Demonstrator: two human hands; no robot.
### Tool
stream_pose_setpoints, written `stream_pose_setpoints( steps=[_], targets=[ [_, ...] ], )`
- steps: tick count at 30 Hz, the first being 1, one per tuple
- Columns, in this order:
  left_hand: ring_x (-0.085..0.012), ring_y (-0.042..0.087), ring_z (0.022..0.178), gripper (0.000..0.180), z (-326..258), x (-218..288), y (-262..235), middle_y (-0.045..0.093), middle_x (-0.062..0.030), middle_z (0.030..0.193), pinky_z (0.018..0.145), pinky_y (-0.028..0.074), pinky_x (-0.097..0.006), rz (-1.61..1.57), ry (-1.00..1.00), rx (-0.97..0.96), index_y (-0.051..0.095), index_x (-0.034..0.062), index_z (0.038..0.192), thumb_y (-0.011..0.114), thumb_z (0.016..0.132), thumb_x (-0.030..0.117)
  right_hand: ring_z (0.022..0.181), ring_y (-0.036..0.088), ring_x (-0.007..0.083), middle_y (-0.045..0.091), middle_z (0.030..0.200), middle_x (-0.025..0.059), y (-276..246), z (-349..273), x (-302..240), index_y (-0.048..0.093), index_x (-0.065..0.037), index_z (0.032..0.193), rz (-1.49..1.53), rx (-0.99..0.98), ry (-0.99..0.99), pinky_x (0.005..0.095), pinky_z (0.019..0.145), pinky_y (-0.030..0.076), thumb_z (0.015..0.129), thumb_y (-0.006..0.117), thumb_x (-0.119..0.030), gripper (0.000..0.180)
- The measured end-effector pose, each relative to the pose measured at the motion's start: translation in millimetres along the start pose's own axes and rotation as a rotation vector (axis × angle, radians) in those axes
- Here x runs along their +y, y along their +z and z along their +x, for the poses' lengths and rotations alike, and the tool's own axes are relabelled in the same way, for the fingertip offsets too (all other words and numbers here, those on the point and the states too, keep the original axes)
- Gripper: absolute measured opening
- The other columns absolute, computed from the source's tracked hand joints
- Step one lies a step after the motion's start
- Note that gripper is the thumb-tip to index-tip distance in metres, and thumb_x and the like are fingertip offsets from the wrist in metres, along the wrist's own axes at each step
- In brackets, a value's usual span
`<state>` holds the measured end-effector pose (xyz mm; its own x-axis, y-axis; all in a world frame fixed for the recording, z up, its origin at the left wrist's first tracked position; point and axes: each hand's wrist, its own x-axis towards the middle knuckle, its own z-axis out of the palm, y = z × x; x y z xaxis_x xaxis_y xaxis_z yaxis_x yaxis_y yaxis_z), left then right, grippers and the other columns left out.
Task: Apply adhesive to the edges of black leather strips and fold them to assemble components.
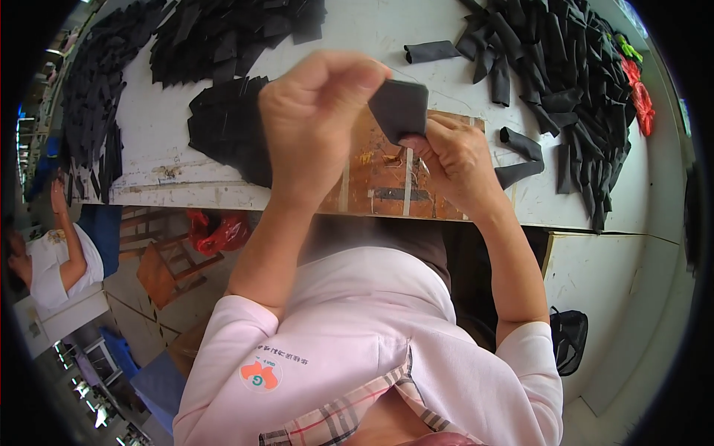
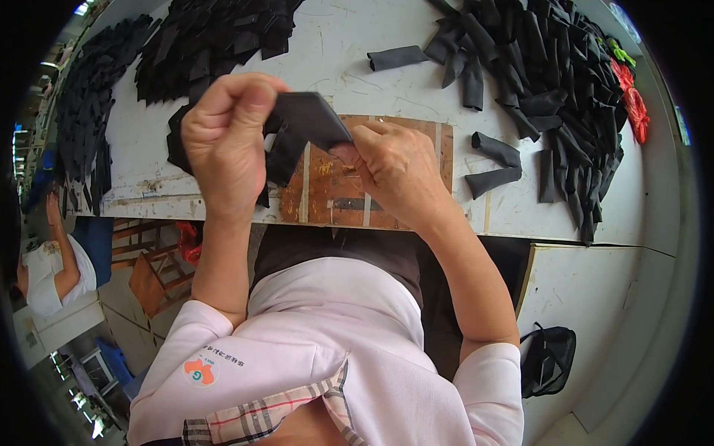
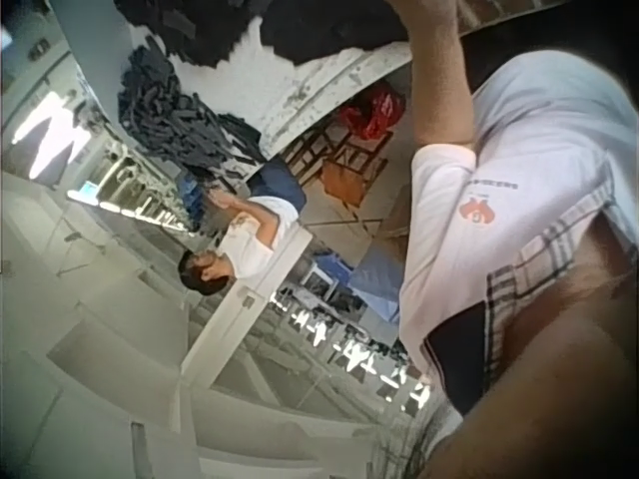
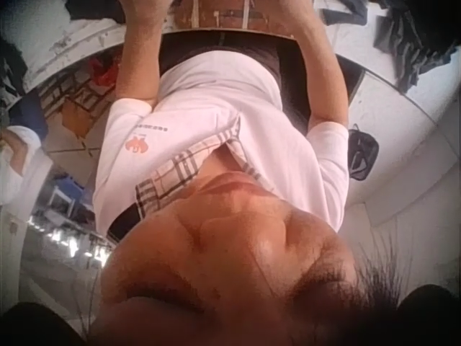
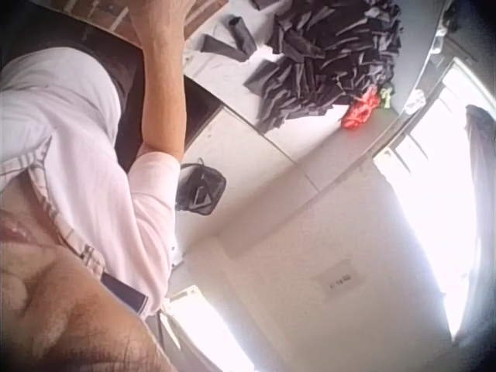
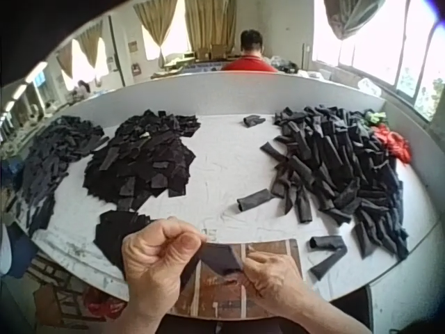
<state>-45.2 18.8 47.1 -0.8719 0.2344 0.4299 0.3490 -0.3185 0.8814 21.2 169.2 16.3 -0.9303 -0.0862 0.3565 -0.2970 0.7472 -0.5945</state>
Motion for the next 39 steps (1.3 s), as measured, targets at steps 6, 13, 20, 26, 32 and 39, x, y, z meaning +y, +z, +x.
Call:
stream_pose_setpoints(
  steps=[6,13,20,26,32,39],
  targets=[
    [-0.0081,0.054,0.063,0.016,-8.3,-17.2,-6.7,0.062,-0.0042,0.074,0.060,0.043,-0.020,0.123,-0.005,0.059,0.060,-0.0014,0.084,0.063,0.079,0.014,0.052,0.050,0.0295,0.052,0.056,0.0104,-9.4,2.4,4.6,0.055,-0.002,0.067,0.076,-0.080,0.012,0.0369,0.049,0.039,0.080,0.058,-0.018,0.021],
    [-0.0308,0.053,0.083,0.038,-63.6,-92.9,-42.9,0.054,-0.0149,0.088,0.072,0.045,-0.035,1.421,-0.158,-0.174,0.053,0.0012,0.094,0.069,0.068,0.024,0.052,0.045,0.0074,0.050,0.058,0.0008,-50.7,34.5,25.3,0.061,0.001,0.084,0.416,0.321,0.274,0.0210,0.052,0.037,0.088,0.046,-0.042,0.046],
    [-0.0253,0.058,0.075,0.008,-56.3,-90.0,-59.4,0.060,-0.0111,0.082,0.067,0.045,-0.032,0.840,-0.181,-0.020,0.060,0.0004,0.079,0.058,0.074,0.005,0.055,0.053,0.0152,0.056,0.065,0.0074,18.5,-47.8,-25.0,0.058,0.001,0.081,0.259,0.012,0.314,0.0277,0.052,0.043,0.081,0.060,-0.022,0.023],
    [-0.0043,0.053,0.073,0.011,-44.7,-27.6,-46.3,0.059,-0.0009,0.079,0.066,0.042,-0.018,-0.106,-0.755,-0.443,0.058,-0.0018,0.089,0.051,0.085,0.004,0.064,0.054,0.0145,0.056,0.082,0.0084,42.6,-51.7,-30.7,0.050,0.002,0.106,0.843,0.124,0.402,0.0243,0.057,0.045,0.074,0.068,-0.020,0.043],
    [-0.0074,0.053,0.071,0.015,-69.2,-29.2,-15.0,0.059,-0.0031,0.079,0.064,0.042,-0.020,0.285,-0.367,-0.010,0.056,-0.0013,0.090,0.057,0.083,0.012,0.051,0.049,0.0139,0.052,0.061,0.0060,45.0,-50.4,-31.7,0.061,-0.001,0.077,0.517,0.259,0.395,0.0254,0.046,0.039,0.069,0.070,-0.008,0.014],
    [-0.0088,0.054,0.066,0.021,-81.7,6.4,-9.9,0.058,-0.0037,0.076,0.060,0.043,-0.020,-0.001,-0.707,0.037,0.056,0.0010,0.090,0.055,0.084,0.021,0.044,0.037,0.0132,0.041,0.053,0.0042,43.3,-49.5,-29.9,0.056,0.000,0.064,0.074,0.401,0.201,0.0255,0.040,0.030,0.066,0.071,-0.004,0.016]
  ],
)
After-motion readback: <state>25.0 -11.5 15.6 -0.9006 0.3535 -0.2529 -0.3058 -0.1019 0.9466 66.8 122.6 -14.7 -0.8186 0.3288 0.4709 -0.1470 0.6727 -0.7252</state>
